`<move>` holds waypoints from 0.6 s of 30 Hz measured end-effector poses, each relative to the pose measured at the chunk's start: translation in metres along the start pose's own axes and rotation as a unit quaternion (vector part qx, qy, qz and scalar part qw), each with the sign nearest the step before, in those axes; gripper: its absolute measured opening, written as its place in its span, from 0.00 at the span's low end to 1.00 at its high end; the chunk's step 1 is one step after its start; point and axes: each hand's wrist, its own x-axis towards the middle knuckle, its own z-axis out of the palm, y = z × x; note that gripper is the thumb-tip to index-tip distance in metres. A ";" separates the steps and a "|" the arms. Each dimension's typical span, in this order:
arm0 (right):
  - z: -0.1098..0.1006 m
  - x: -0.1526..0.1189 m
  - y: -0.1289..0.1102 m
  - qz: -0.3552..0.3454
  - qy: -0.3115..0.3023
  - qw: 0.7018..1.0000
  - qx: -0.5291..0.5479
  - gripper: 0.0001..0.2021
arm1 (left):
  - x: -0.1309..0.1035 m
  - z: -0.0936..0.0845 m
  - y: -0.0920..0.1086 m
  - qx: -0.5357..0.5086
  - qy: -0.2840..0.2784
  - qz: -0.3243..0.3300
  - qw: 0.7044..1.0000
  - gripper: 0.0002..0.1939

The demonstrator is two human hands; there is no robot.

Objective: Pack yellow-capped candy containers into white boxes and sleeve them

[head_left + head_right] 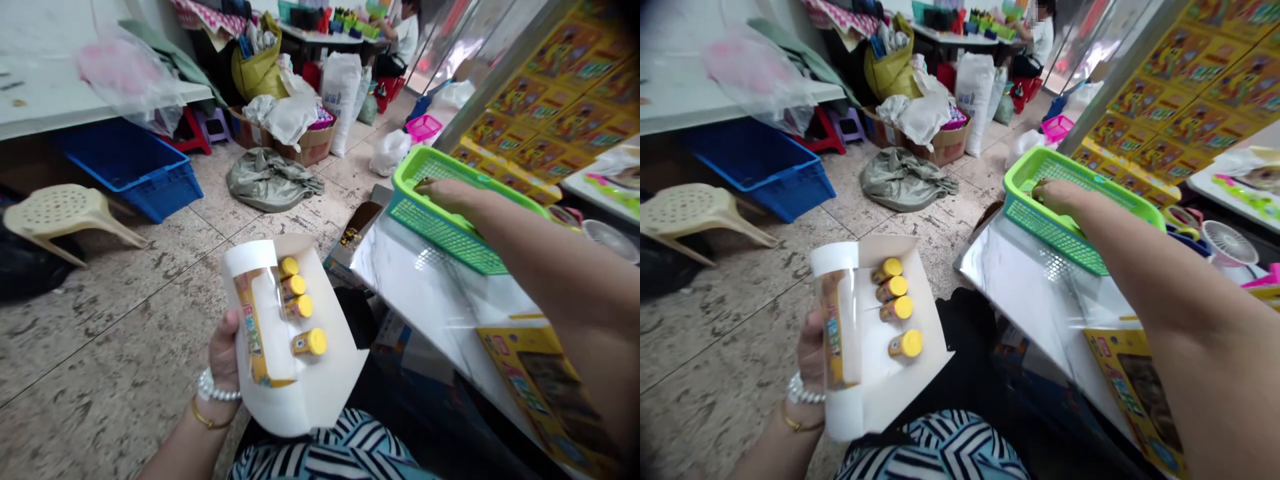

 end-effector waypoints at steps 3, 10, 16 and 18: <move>-0.009 -0.010 0.002 0.038 -0.065 0.997 -0.011 0.13 | -0.007 0.000 -0.003 -0.003 0.019 -0.006 1.000 0.32; -0.063 -0.044 -0.052 0.043 0.075 0.994 0.073 0.10 | -0.021 0.008 -0.001 -0.041 -0.071 -0.020 0.996 0.21; -0.061 -0.122 -0.149 -0.205 -0.152 0.824 0.506 0.18 | -0.029 0.014 0.005 -0.032 -0.098 0.018 0.995 0.18; -0.053 -0.148 -0.171 -0.237 -0.261 0.772 0.529 0.18 | -0.035 0.014 0.006 -0.015 -0.113 0.035 0.993 0.17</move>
